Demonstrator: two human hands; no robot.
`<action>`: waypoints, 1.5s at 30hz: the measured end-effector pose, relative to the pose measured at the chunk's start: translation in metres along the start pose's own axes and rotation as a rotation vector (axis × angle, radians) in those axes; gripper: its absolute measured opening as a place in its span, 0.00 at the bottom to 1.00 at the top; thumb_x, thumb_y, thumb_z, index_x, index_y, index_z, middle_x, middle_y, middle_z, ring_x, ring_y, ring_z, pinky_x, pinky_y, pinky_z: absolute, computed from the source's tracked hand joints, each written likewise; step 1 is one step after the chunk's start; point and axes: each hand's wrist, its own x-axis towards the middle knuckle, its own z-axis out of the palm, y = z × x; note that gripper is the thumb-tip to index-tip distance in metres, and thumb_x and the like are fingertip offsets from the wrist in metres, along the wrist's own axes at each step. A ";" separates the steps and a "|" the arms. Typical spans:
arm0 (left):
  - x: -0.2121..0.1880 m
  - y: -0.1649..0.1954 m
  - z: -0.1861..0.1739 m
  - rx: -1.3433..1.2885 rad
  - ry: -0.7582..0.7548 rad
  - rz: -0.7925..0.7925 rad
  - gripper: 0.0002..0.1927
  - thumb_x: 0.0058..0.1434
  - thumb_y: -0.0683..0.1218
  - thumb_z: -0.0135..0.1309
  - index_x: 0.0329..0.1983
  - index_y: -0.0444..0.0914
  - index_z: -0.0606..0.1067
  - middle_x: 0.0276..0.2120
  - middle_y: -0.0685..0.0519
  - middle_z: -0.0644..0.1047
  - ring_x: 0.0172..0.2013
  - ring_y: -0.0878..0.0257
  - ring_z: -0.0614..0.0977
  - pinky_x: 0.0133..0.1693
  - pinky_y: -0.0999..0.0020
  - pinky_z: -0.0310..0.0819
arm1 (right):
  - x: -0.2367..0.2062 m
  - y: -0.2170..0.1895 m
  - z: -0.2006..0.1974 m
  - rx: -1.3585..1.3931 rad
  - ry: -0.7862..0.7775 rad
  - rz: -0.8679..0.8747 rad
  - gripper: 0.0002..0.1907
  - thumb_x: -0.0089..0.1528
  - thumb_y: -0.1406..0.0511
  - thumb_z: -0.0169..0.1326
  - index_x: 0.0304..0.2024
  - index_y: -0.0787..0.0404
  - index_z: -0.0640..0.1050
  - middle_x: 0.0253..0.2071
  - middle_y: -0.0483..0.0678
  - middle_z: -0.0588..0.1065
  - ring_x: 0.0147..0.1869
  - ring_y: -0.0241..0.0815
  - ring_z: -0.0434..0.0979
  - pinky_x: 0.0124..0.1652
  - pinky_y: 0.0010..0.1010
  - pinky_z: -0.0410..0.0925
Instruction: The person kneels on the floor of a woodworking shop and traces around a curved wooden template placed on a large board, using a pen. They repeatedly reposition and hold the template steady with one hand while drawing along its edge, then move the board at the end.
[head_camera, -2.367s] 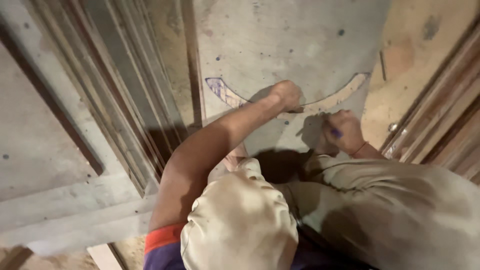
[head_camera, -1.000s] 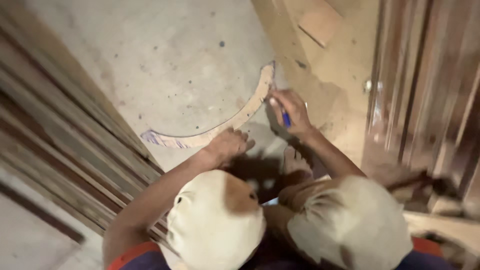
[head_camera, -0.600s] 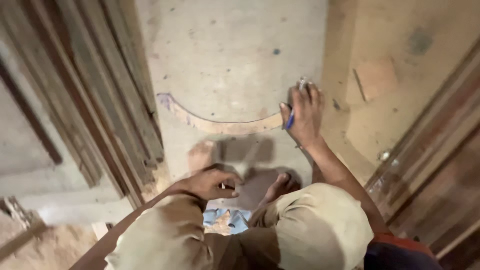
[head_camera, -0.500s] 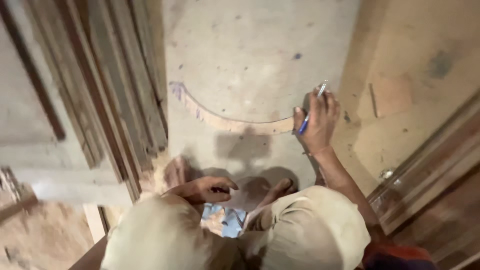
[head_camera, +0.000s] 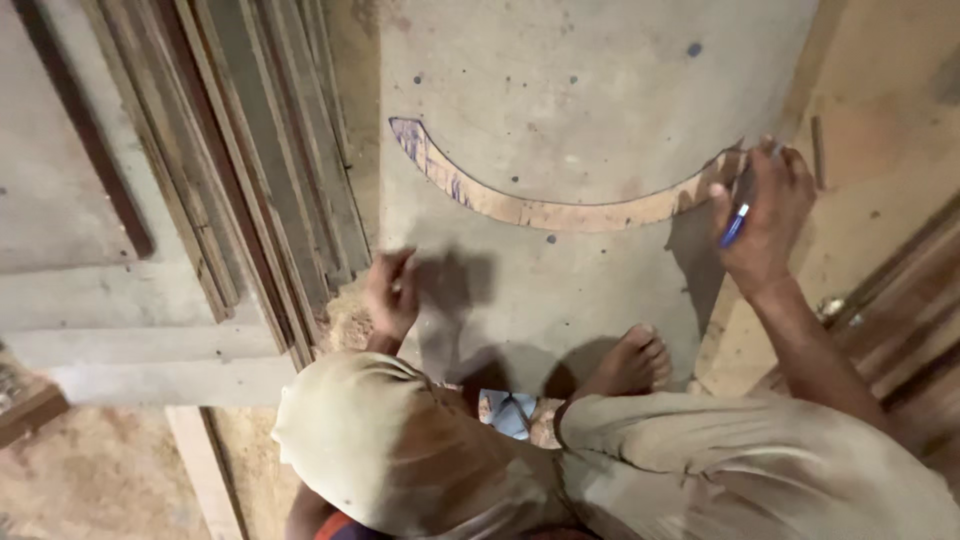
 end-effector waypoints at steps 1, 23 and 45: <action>0.022 0.010 0.002 0.090 -0.041 0.236 0.18 0.65 0.42 0.55 0.58 0.39 0.77 0.51 0.42 0.77 0.50 0.47 0.79 0.52 0.55 0.74 | -0.007 -0.006 -0.011 0.054 -0.016 0.047 0.25 0.78 0.58 0.54 0.67 0.72 0.70 0.66 0.67 0.71 0.69 0.67 0.68 0.66 0.56 0.63; 0.052 0.023 0.028 0.479 -0.209 0.564 0.32 0.72 0.56 0.55 0.74 0.39 0.64 0.74 0.36 0.57 0.74 0.39 0.57 0.70 0.37 0.49 | -0.170 -0.188 -0.147 0.231 -0.321 0.542 0.23 0.72 0.58 0.54 0.65 0.64 0.73 0.57 0.59 0.77 0.59 0.57 0.77 0.57 0.45 0.69; 0.150 0.045 0.049 0.413 0.107 0.383 0.31 0.71 0.52 0.53 0.73 0.33 0.66 0.74 0.35 0.60 0.73 0.36 0.59 0.70 0.41 0.51 | -0.042 0.015 0.059 0.102 0.285 0.135 0.26 0.74 0.68 0.55 0.72 0.65 0.64 0.70 0.62 0.68 0.71 0.64 0.69 0.69 0.48 0.65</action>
